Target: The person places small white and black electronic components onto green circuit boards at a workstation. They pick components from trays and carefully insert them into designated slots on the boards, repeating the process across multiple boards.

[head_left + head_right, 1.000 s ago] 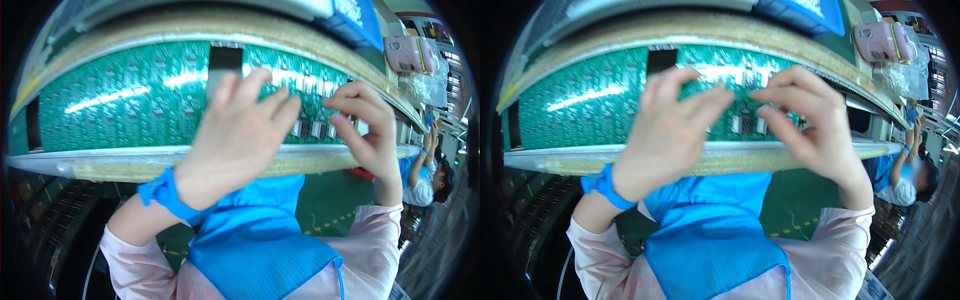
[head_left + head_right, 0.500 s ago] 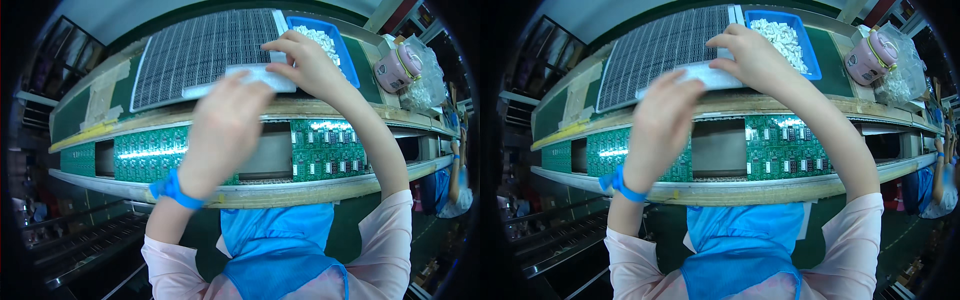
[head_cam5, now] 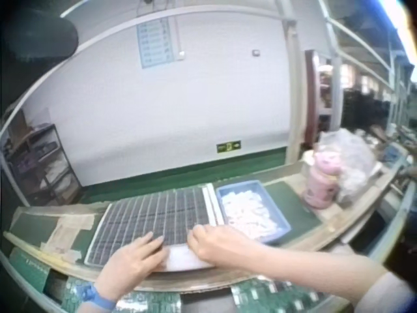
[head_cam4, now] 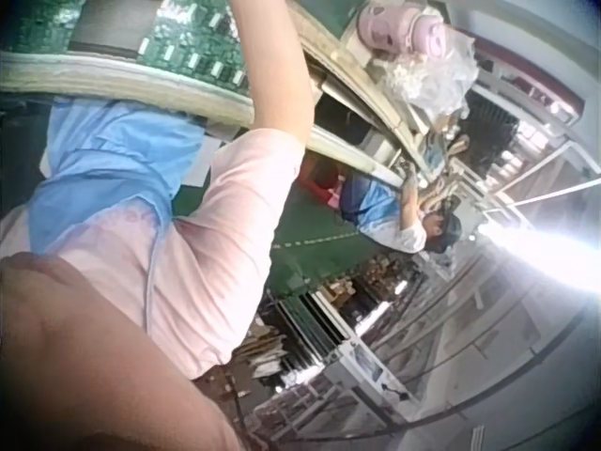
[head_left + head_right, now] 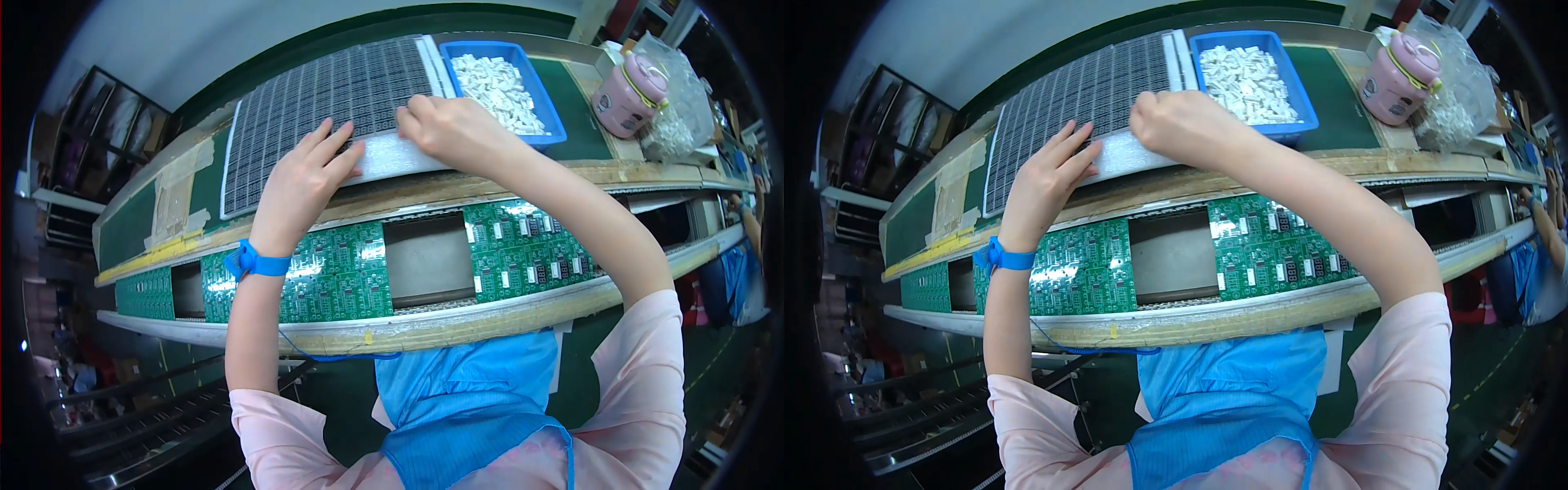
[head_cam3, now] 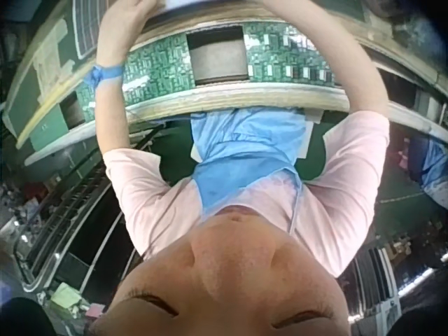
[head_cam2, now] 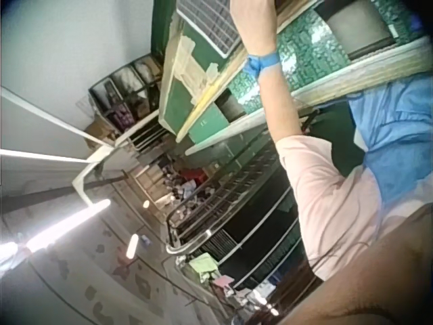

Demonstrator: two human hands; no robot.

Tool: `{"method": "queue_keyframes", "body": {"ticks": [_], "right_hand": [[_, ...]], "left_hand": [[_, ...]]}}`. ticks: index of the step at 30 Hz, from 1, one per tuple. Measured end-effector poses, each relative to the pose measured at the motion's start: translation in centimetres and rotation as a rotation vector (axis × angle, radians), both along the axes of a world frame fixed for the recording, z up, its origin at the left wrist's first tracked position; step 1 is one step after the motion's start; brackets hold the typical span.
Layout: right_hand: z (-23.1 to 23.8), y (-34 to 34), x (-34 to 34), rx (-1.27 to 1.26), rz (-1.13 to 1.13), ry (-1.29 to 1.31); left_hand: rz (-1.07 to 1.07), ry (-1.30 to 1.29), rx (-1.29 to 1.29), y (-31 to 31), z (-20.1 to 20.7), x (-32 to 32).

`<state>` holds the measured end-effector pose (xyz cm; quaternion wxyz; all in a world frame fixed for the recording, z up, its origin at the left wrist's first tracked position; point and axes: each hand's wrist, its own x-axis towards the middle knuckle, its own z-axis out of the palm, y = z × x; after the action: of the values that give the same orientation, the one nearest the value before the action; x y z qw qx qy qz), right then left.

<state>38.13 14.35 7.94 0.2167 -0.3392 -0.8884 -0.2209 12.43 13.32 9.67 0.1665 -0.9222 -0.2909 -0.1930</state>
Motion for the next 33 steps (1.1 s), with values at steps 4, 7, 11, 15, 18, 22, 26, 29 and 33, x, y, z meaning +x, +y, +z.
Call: {"method": "queue_keyframes", "body": {"ticks": [4,7,11,15,18,22,26,29,33], "right_hand": [[-0.9,0.0,-0.6,0.154,0.021,0.087],[-1.0,-0.2,-0.6,0.156,0.014,0.138],[-1.2,-0.2,-0.4,0.117,0.005,0.174],[-1.5,-0.1,-0.3,0.088,0.022,0.263],[-1.5,0.1,-0.4,0.042,0.043,0.316],[-1.1,0.3,0.0,-0.031,0.07,0.468],[-0.5,0.1,0.5,-0.101,0.084,0.65],[0.5,-1.1,1.5,-0.314,0.072,0.744],[1.4,-3.4,2.6,-0.601,0.099,0.933]], "left_hand": [[-0.055,0.023,0.117,0.1,-0.4,-0.2],[-0.087,-0.008,0.169,0.1,-0.8,0.0],[-0.083,-0.067,0.193,-0.2,-0.9,0.4],[-0.085,-0.151,0.165,-0.2,-1.0,0.5],[-0.053,-0.279,0.077,-0.2,-1.1,0.5],[-0.074,-0.367,0.048,-0.5,-1.0,1.3],[-0.097,-0.3,0.039,-0.5,-0.6,1.6],[-0.091,-0.307,0.023,-0.7,-0.5,1.8],[-0.07,-0.486,-0.141,-2.1,-0.1,2.9]]}}
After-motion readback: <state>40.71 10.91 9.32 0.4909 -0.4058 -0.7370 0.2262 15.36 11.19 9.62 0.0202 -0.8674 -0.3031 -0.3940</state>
